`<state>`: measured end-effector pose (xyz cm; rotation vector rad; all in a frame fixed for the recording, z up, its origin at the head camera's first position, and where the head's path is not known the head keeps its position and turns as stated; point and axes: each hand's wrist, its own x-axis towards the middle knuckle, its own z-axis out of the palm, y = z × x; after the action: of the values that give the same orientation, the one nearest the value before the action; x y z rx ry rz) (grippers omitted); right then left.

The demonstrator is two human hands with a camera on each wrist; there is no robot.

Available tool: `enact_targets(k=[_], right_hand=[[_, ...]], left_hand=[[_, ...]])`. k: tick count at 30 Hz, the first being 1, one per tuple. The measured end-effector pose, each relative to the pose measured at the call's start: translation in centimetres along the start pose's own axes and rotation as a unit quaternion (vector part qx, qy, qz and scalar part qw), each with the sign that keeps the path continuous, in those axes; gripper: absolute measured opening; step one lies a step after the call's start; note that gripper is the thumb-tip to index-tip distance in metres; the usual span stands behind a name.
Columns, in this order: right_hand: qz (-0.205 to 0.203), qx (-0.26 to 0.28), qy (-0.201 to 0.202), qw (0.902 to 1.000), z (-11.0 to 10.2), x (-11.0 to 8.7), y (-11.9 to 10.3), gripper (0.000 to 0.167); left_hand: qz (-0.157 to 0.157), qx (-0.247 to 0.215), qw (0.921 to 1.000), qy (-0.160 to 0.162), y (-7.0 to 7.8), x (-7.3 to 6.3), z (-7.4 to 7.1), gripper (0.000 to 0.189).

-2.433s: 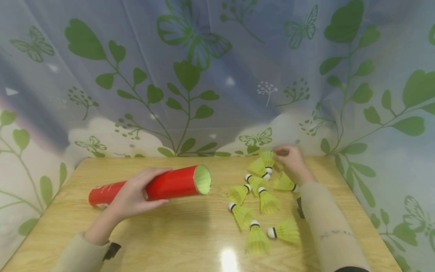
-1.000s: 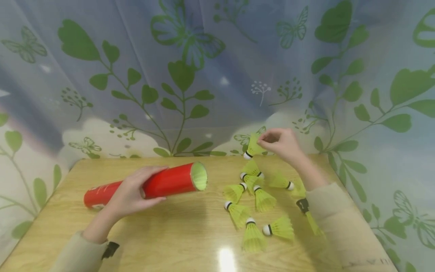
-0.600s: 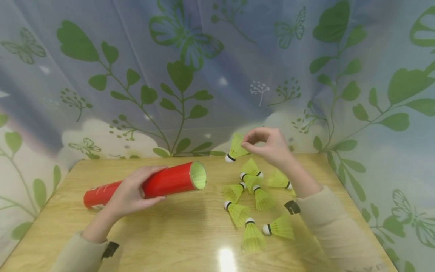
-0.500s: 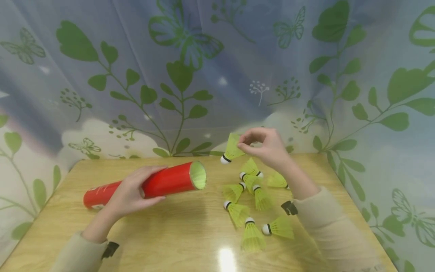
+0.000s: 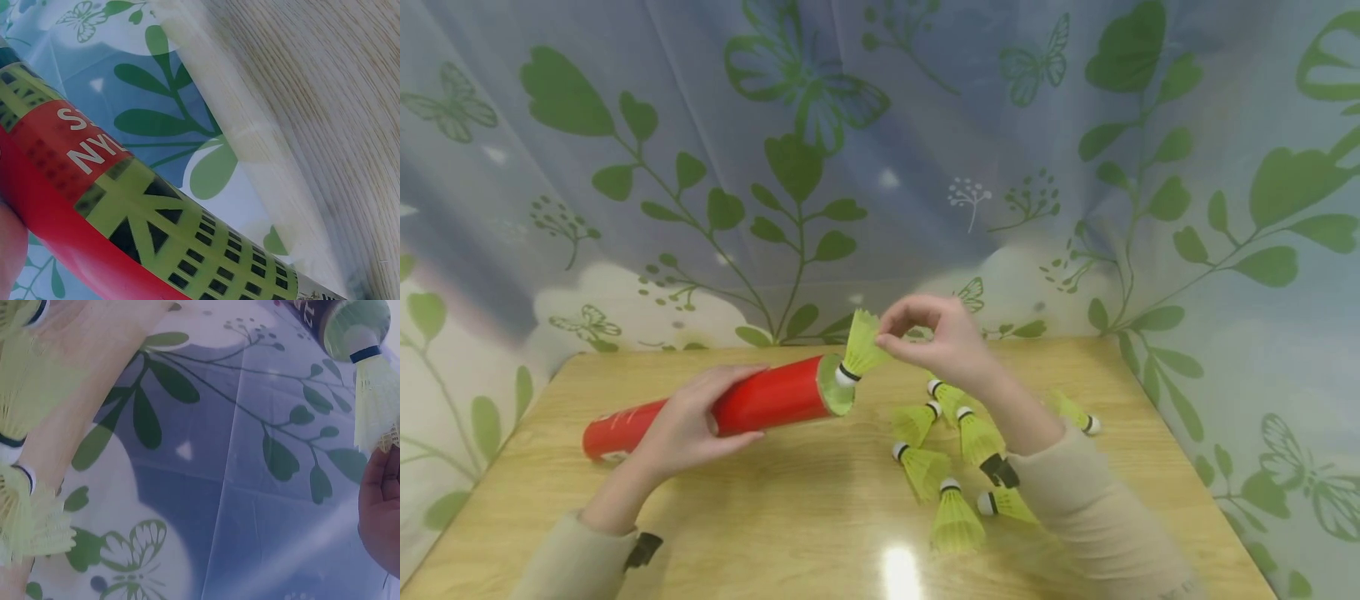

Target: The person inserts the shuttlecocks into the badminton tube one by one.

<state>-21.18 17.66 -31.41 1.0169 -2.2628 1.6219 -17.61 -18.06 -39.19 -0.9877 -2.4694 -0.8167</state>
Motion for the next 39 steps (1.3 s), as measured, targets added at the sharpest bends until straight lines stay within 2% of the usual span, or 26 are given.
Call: enact_targets(k=[5, 10, 14, 19, 23, 27, 33, 39], right_hand=[[0.01, 0.005, -0.013, 0.9999, 1.5, -0.1, -0.1, 0.016], [0.01, 0.005, -0.034, 0.9994, 2.7, -0.3, -0.1, 0.009], [-0.007, -0.004, -0.047, 0.9989, 3.4, -0.6, 0.0, 0.008], [-0.041, -0.046, -0.05, 0.9968, 3.8, -0.8, 0.3, 0.012], [-0.04, -0.056, -0.059, 0.9959, 4.1, -1.0, 0.2, 0.014], [-0.019, -0.035, -0.071, 0.9967, 4.6, -1.1, 0.2, 0.012], [0.017, 0.034, -0.085, 0.9956, 5.3, -1.1, 0.7, 0.007], [0.024, 0.063, -0.104, 0.9923, 5.5, -1.2, 0.7, 0.007]], left_hand=[[0.001, 0.001, 1.0, 0.001, 0.0, 0.0, 0.1, 0.081], [-0.005, 0.004, 1.0, 0.001, 0.0, 0.0, 0.0, 0.081], [-0.009, 0.005, 0.9999, 0.003, 0.1, -0.1, -0.1, 0.081], [-0.014, 0.005, 0.9999, 0.005, 0.2, -0.1, -0.2, 0.08], [-0.016, 0.003, 0.9999, 0.005, 0.2, -0.1, -0.2, 0.08], [-0.012, 0.002, 0.9999, 0.005, 0.1, -0.1, -0.2, 0.08], [-0.006, 0.0, 0.9999, 0.009, 0.1, 0.0, -0.2, 0.081], [-0.004, -0.001, 0.9999, 0.011, 0.1, 0.0, -0.3, 0.081]])
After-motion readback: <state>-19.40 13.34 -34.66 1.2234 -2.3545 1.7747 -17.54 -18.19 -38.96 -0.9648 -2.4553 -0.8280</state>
